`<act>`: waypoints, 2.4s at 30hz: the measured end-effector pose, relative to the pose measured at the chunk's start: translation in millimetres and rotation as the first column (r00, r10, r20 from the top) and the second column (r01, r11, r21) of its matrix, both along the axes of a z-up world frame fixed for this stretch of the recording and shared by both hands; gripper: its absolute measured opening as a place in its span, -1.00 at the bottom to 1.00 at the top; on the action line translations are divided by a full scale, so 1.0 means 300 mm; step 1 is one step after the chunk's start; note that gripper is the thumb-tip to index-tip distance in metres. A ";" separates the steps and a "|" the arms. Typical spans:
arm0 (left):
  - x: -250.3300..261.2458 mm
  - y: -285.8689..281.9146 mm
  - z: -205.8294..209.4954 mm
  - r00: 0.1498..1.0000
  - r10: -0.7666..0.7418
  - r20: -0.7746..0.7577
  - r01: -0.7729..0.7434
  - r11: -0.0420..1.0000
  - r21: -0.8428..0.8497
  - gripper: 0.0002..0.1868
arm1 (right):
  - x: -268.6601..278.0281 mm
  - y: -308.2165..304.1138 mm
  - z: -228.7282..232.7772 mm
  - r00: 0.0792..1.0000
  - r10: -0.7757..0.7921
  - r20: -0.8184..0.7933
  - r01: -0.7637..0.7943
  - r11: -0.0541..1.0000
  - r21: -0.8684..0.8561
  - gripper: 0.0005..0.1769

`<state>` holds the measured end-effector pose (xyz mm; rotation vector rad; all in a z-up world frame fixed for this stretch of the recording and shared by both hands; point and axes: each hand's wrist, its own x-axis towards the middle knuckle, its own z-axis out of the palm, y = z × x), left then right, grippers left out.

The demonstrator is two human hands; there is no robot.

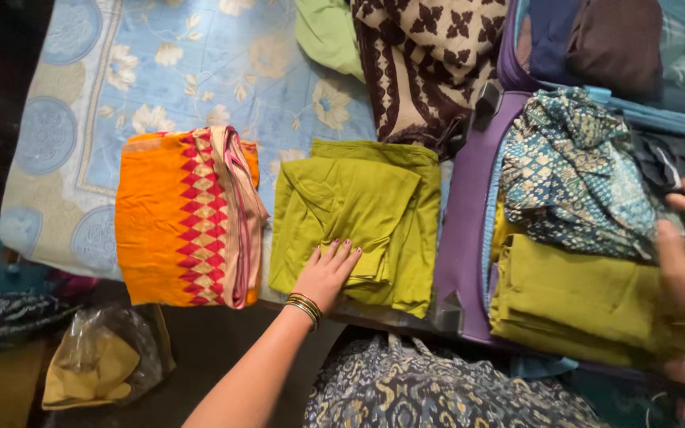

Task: The person folds clothes including shorts, a patterned top, and several green and orange garments, places them into a purple suitcase, fastens internal straps, zips a mesh compartment, and then zips the main suitcase lid closed.

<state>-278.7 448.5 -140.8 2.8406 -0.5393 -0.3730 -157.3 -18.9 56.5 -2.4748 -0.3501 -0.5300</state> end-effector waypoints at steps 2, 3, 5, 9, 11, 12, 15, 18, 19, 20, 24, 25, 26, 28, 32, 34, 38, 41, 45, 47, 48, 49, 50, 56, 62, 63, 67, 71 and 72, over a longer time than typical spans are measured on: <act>0.038 0.028 0.032 0.999 -0.051 0.010 0.051 0.996 -0.070 0.06 | -0.028 0.096 0.038 1.000 0.022 0.018 -0.021 0.998 -0.056 -0.77; 0.068 0.040 0.060 0.995 0.023 -0.099 -0.034 0.994 -0.106 -0.08 | -0.041 0.138 0.059 0.999 0.029 0.033 -0.026 0.995 -0.093 -0.79; 0.154 0.064 0.119 0.935 0.150 -0.322 -0.205 0.968 -0.147 -0.35 | -0.063 0.212 0.101 0.999 0.041 0.033 -0.040 0.999 -0.014 -0.80; 0.399 0.163 0.161 0.793 0.017 -0.609 -0.223 0.938 -0.265 -0.41 | -0.147 0.318 0.146 1.000 0.009 -0.023 -0.007 0.995 0.099 -0.75; 0.494 0.169 0.135 0.698 -0.191 -0.691 -0.119 0.919 -0.375 -0.39 | -0.183 0.353 0.142 0.998 0.011 -0.065 -0.004 0.994 0.108 -0.73; 0.536 0.159 0.120 0.707 -0.209 -0.675 -0.046 0.940 -0.338 -0.40 | -0.198 0.371 0.133 0.996 0.023 -0.084 -0.014 0.994 0.108 -0.74; 0.668 0.067 0.099 0.748 -0.232 -0.622 0.175 0.973 -0.153 -0.42 | -0.236 0.409 0.112 0.992 0.036 -0.121 -0.023 0.994 0.104 -0.75; 0.783 -0.013 0.106 0.849 -0.211 -0.484 0.290 0.952 0.094 -0.43 | -0.262 0.449 0.107 0.993 0.032 -0.116 -0.022 0.996 0.086 -0.74; 0.813 -0.037 0.101 0.890 -0.212 -0.403 0.284 0.951 0.126 -0.45 | -0.260 0.454 0.109 0.993 0.044 -0.112 -0.034 0.996 0.083 -0.73; 0.834 -0.060 0.089 0.923 -0.214 -0.319 0.274 0.949 0.155 -0.47 | -0.262 0.459 0.108 0.993 0.055 -0.108 -0.047 0.996 0.079 -0.72; 0.831 -0.052 0.025 0.820 -0.124 -0.558 0.136 0.990 -0.020 -0.02 | -0.289 0.482 0.091 0.983 0.114 -0.145 -0.093 0.985 0.144 -0.66; 0.840 -0.016 0.017 0.813 -0.114 -0.571 0.083 0.993 -0.081 0.15 | -0.302 0.491 0.082 0.982 0.128 -0.139 -0.109 0.985 0.134 -0.68; 0.845 -0.003 0.006 0.770 -0.085 -0.632 0.074 0.996 -0.044 0.26 | -0.310 0.483 0.080 0.972 0.164 -0.170 -0.141 0.980 0.142 -0.67; 0.855 0.040 -0.017 0.721 -0.045 -0.691 0.103 0.994 0.043 0.35 | -0.333 0.484 0.074 0.944 0.235 -0.231 -0.196 0.964 0.181 -0.64; 0.819 0.124 -0.124 0.760 -0.067 -0.647 0.077 0.997 -0.012 0.21 | -0.378 0.451 0.067 0.948 0.254 -0.191 -0.223 0.960 0.170 -0.67; 0.770 0.186 -0.158 0.822 -0.057 -0.567 0.013 0.997 -0.082 0.11 | -0.392 0.434 0.057 0.947 0.247 -0.207 -0.201 0.955 0.218 -0.67; 0.729 0.211 -0.020 0.890 0.117 -0.440 -0.159 0.985 -0.060 -0.06 | -0.402 0.416 0.053 0.939 0.262 -0.224 -0.181 0.928 0.327 -0.71; 0.730 0.104 0.353 0.887 0.214 -0.410 -0.310 0.933 -0.184 -0.25 | -0.400 0.395 0.100 0.915 0.251 -0.317 -0.095 0.895 0.435 -0.61; 0.634 -0.296 0.885 0.969 0.059 -0.241 -0.150 0.913 -0.381 -0.41 | -0.422 0.262 0.194 0.874 0.330 -0.356 0.047 0.673 0.738 0.03; 0.578 -0.602 1.038 0.954 -0.018 -0.298 -0.059 0.967 -0.248 -0.39 | -0.410 0.154 0.203 0.936 0.279 -0.215 0.011 0.587 0.810 0.25; 0.522 -0.771 1.084 0.955 -0.091 -0.282 0.042 0.984 -0.175 -0.37 | -0.404 0.082 0.204 0.976 0.188 -0.113 -0.026 0.610 0.792 0.27; 0.475 -0.923 1.123 0.949 -0.179 -0.261 0.108 0.958 -0.264 -0.39 | -0.433 0.008 0.216 0.981 -0.011 -0.192 0.151 0.662 0.734 0.21; 0.447 -1.049 1.150 0.949 -0.282 -0.140 0.221 0.914 -0.339 -0.43 | -0.461 -0.077 0.227 0.943 -0.213 -0.255 0.330 0.673 0.662 0.17; 0.618 -1.677 1.097 0.907 -0.416 -0.070 0.380 0.877 -0.293 -0.35 | -0.245 -0.672 0.068 0.852 -0.434 -0.293 0.448 0.316 0.836 -0.53; 0.571 -1.720 0.709 0.768 -0.452 0.453 0.525 0.850 -0.042 -0.32 | -0.063 -0.880 -0.206 0.786 -0.589 -0.185 0.612 0.783 0.107 -0.46; 0.520 -1.682 0.657 0.752 -0.472 0.460 0.565 0.821 -0.081 -0.32 | -0.096 -0.876 -0.193 0.843 -0.537 -0.032 0.537 0.840 0.072 -0.34; 0.354 -1.530 0.596 0.837 -0.387 0.387 0.497 0.833 -0.242 -0.24 | -0.161 -0.879 -0.065 0.970 -0.214 0.115 0.243 0.868 -0.432 -0.26; 0.395 -1.549 0.655 0.893 -0.438 0.103 0.449 0.883 -0.137 -0.07 | -0.118 -0.873 -0.010 0.953 -0.010 -0.303 -0.113 0.915 -0.387 0.07; 0.418 -1.557 0.671 0.892 -0.451 -0.034 0.450 0.892 -0.037 0.00 | -0.094 -0.882 0.003 0.907 0.040 -0.418 -0.181 0.935 -0.305 0.12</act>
